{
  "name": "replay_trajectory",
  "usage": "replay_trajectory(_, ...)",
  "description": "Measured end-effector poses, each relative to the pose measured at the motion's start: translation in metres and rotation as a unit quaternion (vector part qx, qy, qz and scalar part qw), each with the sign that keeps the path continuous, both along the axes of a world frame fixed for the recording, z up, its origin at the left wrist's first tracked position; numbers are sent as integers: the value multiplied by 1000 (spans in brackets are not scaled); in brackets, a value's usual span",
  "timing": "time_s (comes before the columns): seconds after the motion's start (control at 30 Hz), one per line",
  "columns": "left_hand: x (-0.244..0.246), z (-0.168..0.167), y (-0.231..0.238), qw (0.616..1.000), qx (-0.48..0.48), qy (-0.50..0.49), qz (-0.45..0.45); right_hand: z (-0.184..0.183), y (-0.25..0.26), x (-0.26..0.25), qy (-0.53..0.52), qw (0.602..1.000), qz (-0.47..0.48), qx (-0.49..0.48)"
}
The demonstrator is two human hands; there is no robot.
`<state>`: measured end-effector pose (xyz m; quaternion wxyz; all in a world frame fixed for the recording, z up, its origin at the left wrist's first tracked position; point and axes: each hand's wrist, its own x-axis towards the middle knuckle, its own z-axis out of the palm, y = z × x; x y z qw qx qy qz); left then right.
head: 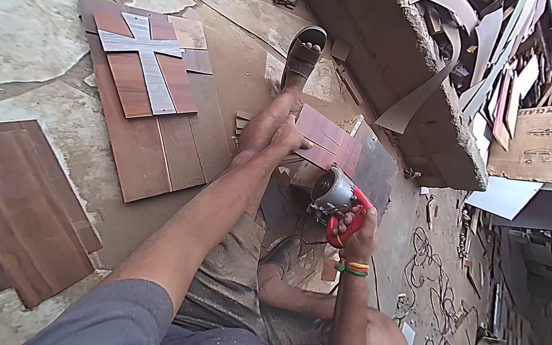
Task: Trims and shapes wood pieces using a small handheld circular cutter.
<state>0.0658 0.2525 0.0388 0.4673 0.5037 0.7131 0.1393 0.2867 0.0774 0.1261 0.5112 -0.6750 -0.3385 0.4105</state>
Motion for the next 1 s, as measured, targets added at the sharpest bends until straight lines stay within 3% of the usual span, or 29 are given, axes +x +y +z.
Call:
replay_trajectory(0.17,-2,1,-3,1000,5,19,1,0,2,-2,-4,1000,-3,2)
replay_trajectory(0.3,4,-5,1,998,-10,-42,41,2,3,-4,3,1000,-5,-5)
replay_trajectory(0.43,4,-13,1,999,-7,-14,37,0,3,-4,10,1000,-11,-4)
replay_trajectory(0.63,-1,3,-3,999,-20,-21,18,1,4,-4,0,1000,-5,-9)
replay_trajectory(0.8,-3,-3,-2,999,1,51,-8,-1,6,-1,6,1000,-6,-18)
replay_trajectory(1.0,0,-2,-2,1000,12,18,6,-2,7,2,14,1000,-10,-20)
